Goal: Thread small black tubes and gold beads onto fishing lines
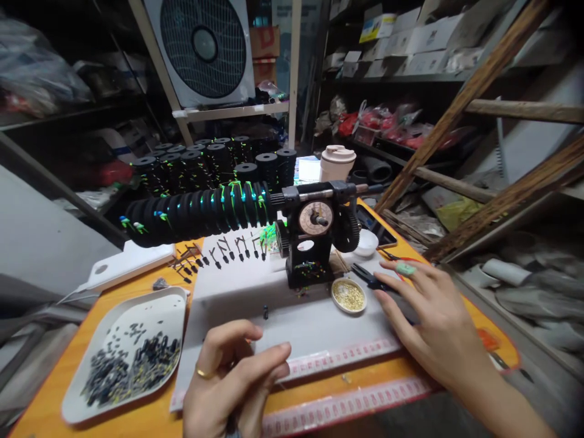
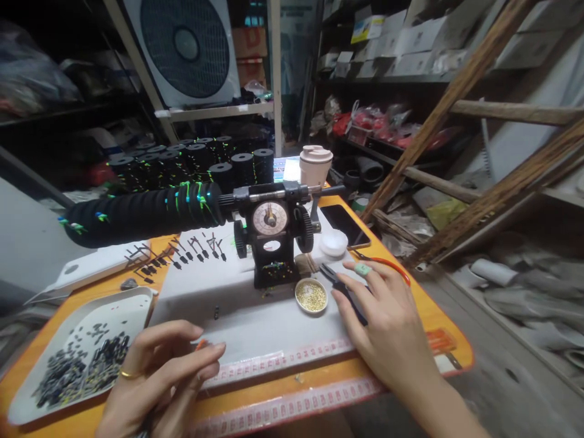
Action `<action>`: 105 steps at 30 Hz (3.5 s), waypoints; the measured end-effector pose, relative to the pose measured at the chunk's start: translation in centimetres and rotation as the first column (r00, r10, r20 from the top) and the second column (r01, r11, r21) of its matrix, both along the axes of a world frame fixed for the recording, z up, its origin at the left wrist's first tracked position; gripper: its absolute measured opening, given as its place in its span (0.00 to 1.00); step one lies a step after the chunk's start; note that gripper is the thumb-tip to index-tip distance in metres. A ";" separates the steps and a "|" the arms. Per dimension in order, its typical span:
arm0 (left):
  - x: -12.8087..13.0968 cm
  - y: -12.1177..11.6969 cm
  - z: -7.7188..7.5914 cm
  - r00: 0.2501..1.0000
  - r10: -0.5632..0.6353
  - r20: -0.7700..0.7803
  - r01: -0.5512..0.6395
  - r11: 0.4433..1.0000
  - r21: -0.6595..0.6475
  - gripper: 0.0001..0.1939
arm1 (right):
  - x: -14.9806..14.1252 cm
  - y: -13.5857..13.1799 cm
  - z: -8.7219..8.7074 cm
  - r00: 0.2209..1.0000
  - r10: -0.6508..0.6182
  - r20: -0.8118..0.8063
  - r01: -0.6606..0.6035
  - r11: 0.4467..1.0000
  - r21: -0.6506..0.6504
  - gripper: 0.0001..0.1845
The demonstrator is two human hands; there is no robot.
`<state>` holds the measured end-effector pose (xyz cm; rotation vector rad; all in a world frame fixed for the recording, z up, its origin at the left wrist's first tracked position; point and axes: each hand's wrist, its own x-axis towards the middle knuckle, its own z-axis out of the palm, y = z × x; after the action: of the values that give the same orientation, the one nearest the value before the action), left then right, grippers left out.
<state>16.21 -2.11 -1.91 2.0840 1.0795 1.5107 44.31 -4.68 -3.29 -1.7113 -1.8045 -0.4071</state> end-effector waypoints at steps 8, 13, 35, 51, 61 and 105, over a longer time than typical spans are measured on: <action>-1.2 0.0 0.4 0.996 0.054 0.073 -0.052 0.998 -0.034 0.12 | -10.3 3.5 6.9 0.494 0.825 -0.273 -0.869 0.466 -0.164 0.28; -2.9 0.8 1.2 0.992 0.032 0.121 -0.005 0.977 -0.214 0.05 | -11.8 6.1 6.2 0.544 0.821 -0.175 -0.839 0.540 -0.074 0.12; -0.2 0.4 1.3 0.793 0.157 0.588 0.435 0.530 -0.728 0.22 | -11.6 6.1 5.7 0.527 0.595 -0.606 -0.713 0.698 0.065 0.07; 1.4 -0.7 1.6 0.774 0.321 0.545 0.301 0.571 -0.764 0.14 | -11.6 5.9 5.6 0.469 0.521 -0.713 -0.746 0.666 -0.004 0.05; 1.6 -0.6 1.7 0.555 0.289 0.780 0.459 0.675 -0.577 0.18 | -11.6 5.7 5.0 0.514 0.699 -0.497 -0.761 0.639 0.111 0.07; 0.7 -0.8 1.1 0.509 0.241 0.826 0.565 0.631 -0.532 0.15 | -11.7 5.6 4.0 0.623 0.769 -0.145 -0.768 0.636 0.071 0.11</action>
<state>16.94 -2.90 -0.78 0.6067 0.7852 1.3134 32.57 0.93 0.66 -0.7694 -2.1915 0.1102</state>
